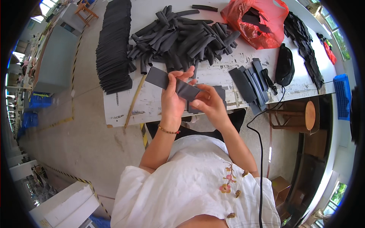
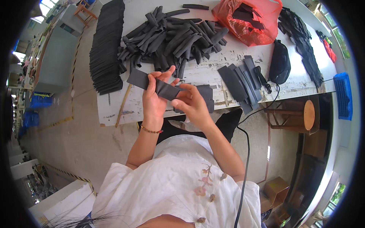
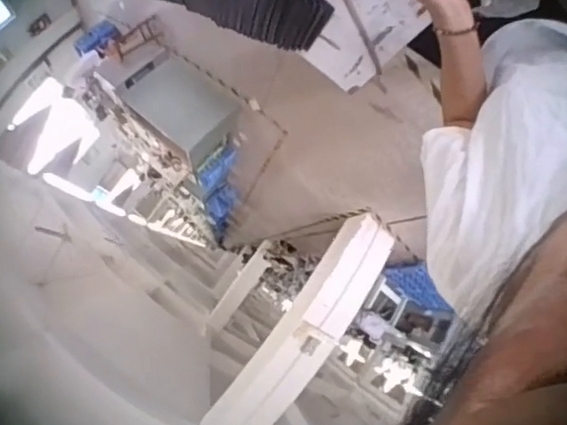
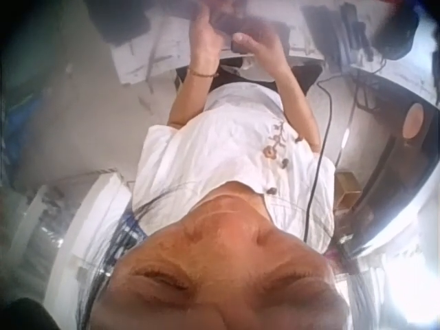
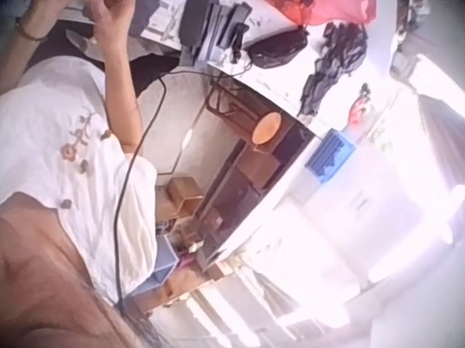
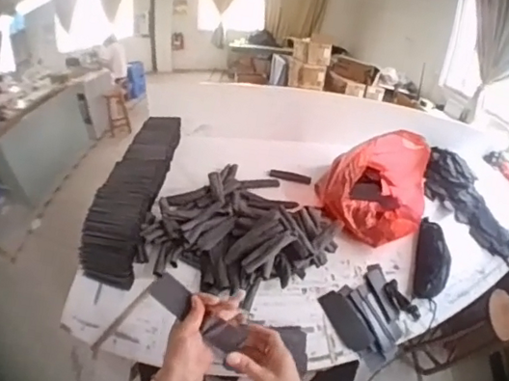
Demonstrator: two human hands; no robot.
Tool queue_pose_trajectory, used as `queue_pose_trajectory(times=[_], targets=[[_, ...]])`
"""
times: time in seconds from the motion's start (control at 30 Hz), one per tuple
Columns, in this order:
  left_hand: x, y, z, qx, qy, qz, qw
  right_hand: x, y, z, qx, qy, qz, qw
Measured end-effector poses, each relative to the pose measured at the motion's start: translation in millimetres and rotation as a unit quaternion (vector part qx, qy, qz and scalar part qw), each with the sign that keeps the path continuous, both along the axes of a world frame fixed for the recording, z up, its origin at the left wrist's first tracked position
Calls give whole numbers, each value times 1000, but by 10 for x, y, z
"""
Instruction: Fitting black foam sleeves onto rectangular components at a workbench.
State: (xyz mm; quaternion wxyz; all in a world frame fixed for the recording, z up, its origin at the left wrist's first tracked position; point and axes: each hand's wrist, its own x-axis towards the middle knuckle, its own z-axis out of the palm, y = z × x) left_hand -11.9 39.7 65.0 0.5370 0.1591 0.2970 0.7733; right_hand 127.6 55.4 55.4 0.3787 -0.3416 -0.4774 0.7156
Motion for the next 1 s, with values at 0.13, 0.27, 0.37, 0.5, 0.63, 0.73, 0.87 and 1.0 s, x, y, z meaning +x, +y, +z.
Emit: queue_pose_trajectory(times=[0.13,0.27,0.37,0.5,0.63,0.73,0.87,1.0], targets=[[-36,-15,-106,14,3,-13,1000,-108,28,22,2,-62,33,998],[7,-22,-156,7,-8,-35,999,39,-28,-33,12,-98,14,995],[-22,12,-170,26,-8,-28,999,112,11,28,30,-90,24,995],[39,25,-168,42,-1,-36,998,17,97,90,-9,-57,-6,998],[49,17,-165,30,-33,-40,998,-21,24,14,51,-99,-68,991],[25,14,-227,85,-91,-71,990,-3,-74,36,181,-141,-113,967],[37,-16,-220,48,-94,-82,991,109,0,38,513,-213,-177,812],[13,-166,-270,-131,-58,46,989,334,286,76,665,-233,-169,689]])
